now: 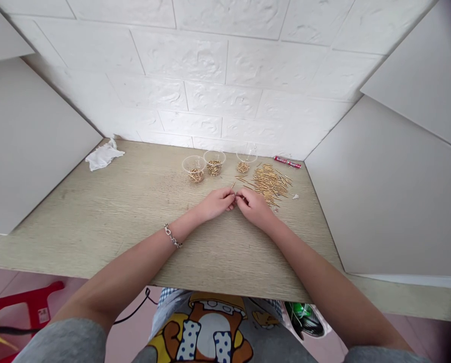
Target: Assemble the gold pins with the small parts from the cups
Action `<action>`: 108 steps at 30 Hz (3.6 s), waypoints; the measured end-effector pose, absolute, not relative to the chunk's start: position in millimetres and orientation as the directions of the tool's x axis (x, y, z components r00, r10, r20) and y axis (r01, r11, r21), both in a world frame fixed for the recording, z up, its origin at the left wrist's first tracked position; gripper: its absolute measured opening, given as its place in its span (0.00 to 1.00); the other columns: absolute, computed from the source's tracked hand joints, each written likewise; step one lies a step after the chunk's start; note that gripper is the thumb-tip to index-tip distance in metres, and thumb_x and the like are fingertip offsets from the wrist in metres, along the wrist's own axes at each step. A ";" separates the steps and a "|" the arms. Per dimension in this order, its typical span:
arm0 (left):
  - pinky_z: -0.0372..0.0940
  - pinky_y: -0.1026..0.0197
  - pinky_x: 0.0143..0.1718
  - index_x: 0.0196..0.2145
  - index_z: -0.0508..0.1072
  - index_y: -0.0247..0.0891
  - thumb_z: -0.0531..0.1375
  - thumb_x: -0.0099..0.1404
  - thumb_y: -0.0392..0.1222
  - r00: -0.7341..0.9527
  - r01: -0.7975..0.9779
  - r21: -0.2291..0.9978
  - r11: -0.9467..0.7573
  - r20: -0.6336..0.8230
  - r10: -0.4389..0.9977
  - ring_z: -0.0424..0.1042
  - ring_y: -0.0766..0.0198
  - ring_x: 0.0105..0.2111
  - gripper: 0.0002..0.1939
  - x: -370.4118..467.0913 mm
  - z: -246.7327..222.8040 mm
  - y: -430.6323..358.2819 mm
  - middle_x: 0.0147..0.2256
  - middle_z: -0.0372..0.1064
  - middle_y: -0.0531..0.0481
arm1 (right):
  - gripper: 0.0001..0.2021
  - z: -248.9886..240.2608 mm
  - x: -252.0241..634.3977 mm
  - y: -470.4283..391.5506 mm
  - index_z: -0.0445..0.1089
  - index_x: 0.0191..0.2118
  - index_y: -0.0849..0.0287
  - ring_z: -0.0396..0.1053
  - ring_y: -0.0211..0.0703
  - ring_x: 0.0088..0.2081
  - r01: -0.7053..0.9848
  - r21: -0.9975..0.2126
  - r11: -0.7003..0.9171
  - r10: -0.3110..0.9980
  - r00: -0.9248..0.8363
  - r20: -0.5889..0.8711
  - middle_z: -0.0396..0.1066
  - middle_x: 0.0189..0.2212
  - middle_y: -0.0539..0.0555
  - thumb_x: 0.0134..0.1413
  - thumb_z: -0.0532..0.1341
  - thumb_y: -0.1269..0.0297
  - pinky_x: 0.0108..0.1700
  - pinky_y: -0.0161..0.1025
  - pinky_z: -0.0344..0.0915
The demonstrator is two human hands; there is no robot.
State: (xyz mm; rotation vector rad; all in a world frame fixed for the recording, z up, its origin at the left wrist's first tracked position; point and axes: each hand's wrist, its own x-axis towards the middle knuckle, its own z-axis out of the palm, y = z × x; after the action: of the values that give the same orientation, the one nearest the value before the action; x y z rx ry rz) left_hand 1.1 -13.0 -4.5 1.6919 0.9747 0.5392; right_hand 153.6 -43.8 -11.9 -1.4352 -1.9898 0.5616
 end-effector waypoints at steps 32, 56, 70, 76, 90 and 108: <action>0.61 0.63 0.32 0.25 0.65 0.37 0.47 0.60 0.40 0.554 0.456 0.853 -0.253 -0.049 0.831 0.66 0.65 0.28 0.11 1.8 1.6 -17.9 0.23 0.65 0.53 | 0.07 -12.1 155.4 -43.6 0.62 0.25 0.57 0.59 0.38 0.26 0.702 -0.620 0.351 0.936 -0.251 0.246 0.63 0.22 0.49 0.52 0.51 0.68 0.29 0.35 0.52; 0.60 0.63 0.33 0.26 0.64 0.37 0.46 0.63 0.41 0.575 0.394 0.890 -0.231 -0.043 0.817 0.65 0.67 0.27 0.12 2.2 -5.3 -15.2 0.23 0.64 0.54 | 0.08 -14.9 157.0 -44.4 0.66 0.28 0.58 0.59 0.38 0.25 0.705 -0.624 0.336 0.937 -0.188 0.293 0.66 0.23 0.51 0.52 0.52 0.65 0.29 0.35 0.55; 0.60 0.67 0.29 0.27 0.63 0.34 0.47 0.64 0.39 0.588 0.196 0.978 0.070 -0.174 0.790 0.63 0.72 0.24 0.11 3.9 -5.3 -10.8 0.24 0.61 0.55 | 0.08 -20.0 156.5 -43.2 0.68 0.31 0.57 0.64 0.39 0.27 0.628 -0.710 0.319 0.937 -0.099 0.334 0.69 0.25 0.50 0.54 0.54 0.61 0.31 0.35 0.59; 0.61 0.67 0.29 0.27 0.64 0.33 0.47 0.64 0.38 0.561 0.206 0.970 0.130 -0.226 0.797 0.63 0.73 0.24 0.11 4.0 0.1 -11.7 0.25 0.62 0.54 | 0.08 -18.2 155.4 -43.9 0.67 0.32 0.58 0.65 0.38 0.26 0.614 -0.719 0.326 0.937 -0.111 0.330 0.70 0.25 0.50 0.55 0.53 0.62 0.31 0.35 0.59; 0.60 0.68 0.27 0.27 0.65 0.33 0.49 0.63 0.40 0.544 0.263 0.963 0.064 -0.203 0.814 0.63 0.74 0.23 0.11 2.5 -1.0 -10.7 0.25 0.61 0.55 | 0.08 -17.8 156.1 -43.1 0.68 0.29 0.57 0.65 0.38 0.25 0.604 -0.729 0.321 0.940 -0.113 0.321 0.71 0.26 0.50 0.54 0.55 0.63 0.30 0.35 0.60; 0.58 0.68 0.26 0.27 0.66 0.33 0.52 0.62 0.42 0.520 0.212 0.971 0.109 -0.206 0.829 0.61 0.74 0.21 0.11 4.1 -1.4 -10.2 0.22 0.60 0.56 | 0.09 -17.6 156.6 -42.2 0.72 0.35 0.57 0.69 0.39 0.29 0.608 -0.722 0.330 0.936 -0.112 0.333 0.74 0.30 0.52 0.54 0.54 0.64 0.34 0.36 0.63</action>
State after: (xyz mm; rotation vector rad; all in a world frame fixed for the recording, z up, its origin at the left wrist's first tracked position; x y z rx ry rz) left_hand 4.1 -10.2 -1.4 1.4254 0.9695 0.5791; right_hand 156.6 -42.2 -17.6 -1.3704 -1.8176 0.5331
